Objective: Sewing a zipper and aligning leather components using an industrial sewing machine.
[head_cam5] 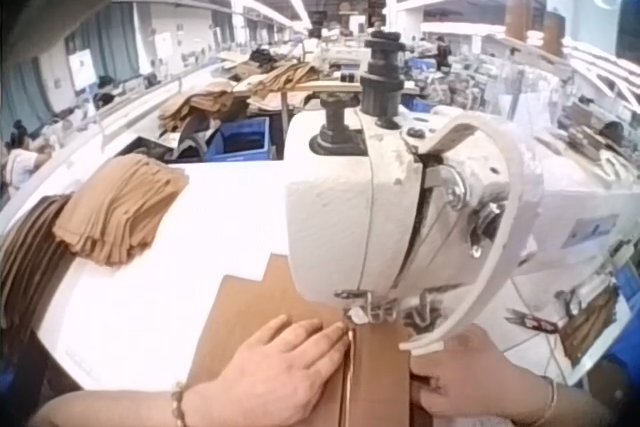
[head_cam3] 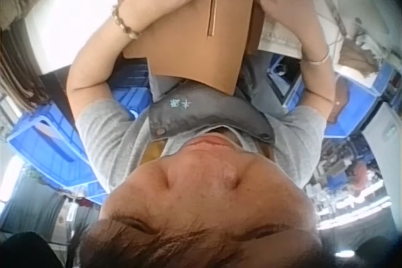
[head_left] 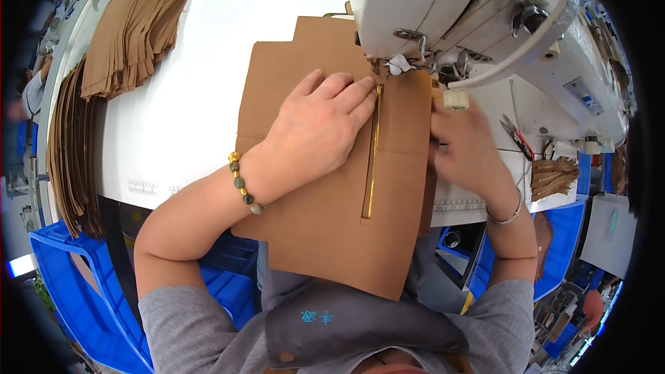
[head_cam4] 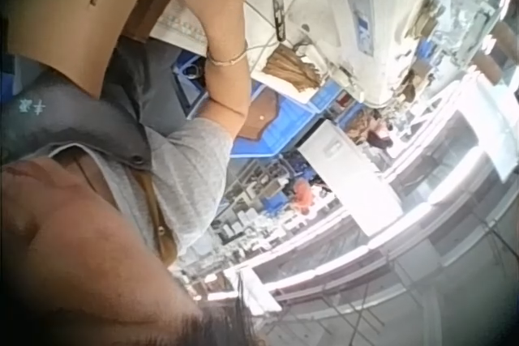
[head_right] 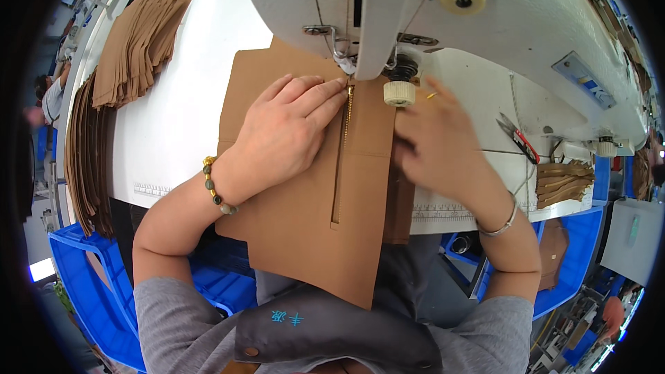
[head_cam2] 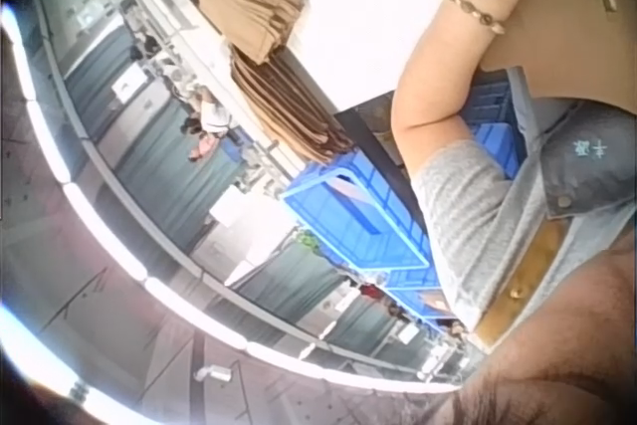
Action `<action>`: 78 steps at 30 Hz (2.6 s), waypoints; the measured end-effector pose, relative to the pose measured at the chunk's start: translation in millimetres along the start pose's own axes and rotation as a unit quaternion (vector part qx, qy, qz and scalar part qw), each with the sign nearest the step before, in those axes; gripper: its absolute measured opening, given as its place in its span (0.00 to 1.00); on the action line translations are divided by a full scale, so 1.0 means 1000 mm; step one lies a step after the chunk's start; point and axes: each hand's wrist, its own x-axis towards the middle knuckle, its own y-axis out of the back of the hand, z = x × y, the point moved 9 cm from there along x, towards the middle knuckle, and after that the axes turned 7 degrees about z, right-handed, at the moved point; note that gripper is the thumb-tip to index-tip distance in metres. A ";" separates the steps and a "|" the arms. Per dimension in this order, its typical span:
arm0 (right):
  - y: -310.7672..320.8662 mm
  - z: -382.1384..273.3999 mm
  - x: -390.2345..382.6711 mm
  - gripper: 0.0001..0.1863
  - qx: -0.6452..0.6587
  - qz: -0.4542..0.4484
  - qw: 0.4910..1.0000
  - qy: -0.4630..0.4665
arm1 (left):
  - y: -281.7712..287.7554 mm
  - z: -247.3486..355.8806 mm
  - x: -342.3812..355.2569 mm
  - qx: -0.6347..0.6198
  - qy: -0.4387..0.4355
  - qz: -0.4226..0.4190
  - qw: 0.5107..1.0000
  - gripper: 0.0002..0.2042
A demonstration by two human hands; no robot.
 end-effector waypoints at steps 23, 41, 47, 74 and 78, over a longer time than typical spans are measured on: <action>-0.011 -0.022 0.010 0.25 -0.071 0.144 0.985 0.064 | 0.002 -0.009 -0.001 -0.110 0.054 0.038 0.992 0.20; -0.009 -0.025 0.010 0.25 -0.089 0.146 0.983 0.071 | -0.002 -0.009 -0.002 -0.115 0.051 0.009 0.992 0.25; -0.011 -0.024 0.010 0.25 -0.093 0.136 0.984 0.067 | -0.001 -0.006 0.000 -0.093 0.050 -0.008 0.994 0.26; -0.009 -0.018 0.008 0.27 -0.077 0.147 0.984 0.066 | -0.003 -0.004 0.005 -0.087 0.057 0.012 0.994 0.25; -0.011 -0.019 0.010 0.27 -0.074 0.139 0.985 0.071 | -0.001 -0.005 0.003 -0.091 0.059 0.014 0.994 0.25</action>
